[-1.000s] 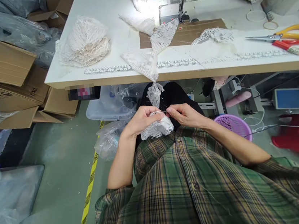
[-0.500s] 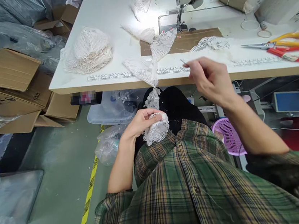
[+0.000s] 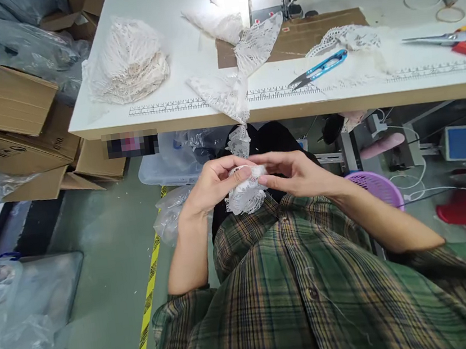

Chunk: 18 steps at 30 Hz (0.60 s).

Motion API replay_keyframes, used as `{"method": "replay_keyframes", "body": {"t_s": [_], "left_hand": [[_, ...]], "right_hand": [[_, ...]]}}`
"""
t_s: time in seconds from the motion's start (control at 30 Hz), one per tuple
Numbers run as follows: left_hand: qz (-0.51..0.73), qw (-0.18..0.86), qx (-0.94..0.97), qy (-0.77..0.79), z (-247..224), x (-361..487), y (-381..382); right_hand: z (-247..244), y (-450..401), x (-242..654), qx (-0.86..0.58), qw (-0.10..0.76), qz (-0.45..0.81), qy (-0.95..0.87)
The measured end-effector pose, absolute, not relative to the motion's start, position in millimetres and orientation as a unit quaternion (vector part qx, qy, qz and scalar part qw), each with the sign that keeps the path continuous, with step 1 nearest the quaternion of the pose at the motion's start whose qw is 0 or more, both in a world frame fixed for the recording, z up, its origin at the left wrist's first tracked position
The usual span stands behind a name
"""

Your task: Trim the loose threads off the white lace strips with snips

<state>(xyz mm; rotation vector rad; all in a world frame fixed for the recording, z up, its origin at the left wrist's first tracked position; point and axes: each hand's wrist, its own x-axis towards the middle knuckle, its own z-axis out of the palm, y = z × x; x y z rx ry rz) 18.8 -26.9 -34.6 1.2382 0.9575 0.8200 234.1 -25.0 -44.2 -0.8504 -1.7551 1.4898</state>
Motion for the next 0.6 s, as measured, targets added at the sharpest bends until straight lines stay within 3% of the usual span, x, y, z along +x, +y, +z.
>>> {"method": "replay_keyframes", "body": {"t_s": [0.13, 0.3, 0.6], "left_hand": [[0.354, 0.534, 0.616, 0.459, -44.1, 11.2, -16.3], [0.237, 0.373, 0.701, 0.560, -78.1, 1.8, -9.2], [0.128, 0.297, 0.742, 0.587, -119.9, 9.8, -19.2]], "right_hand": [[-50.3, -20.2, 257.4, -0.369, 0.347, 0.664, -0.550], [-49.1, -8.5, 289.5, -0.433, 0.424, 0.651, -0.457], [-104.8, 13.6, 259.3, -0.464, 0.442, 0.560, -0.525]]}}
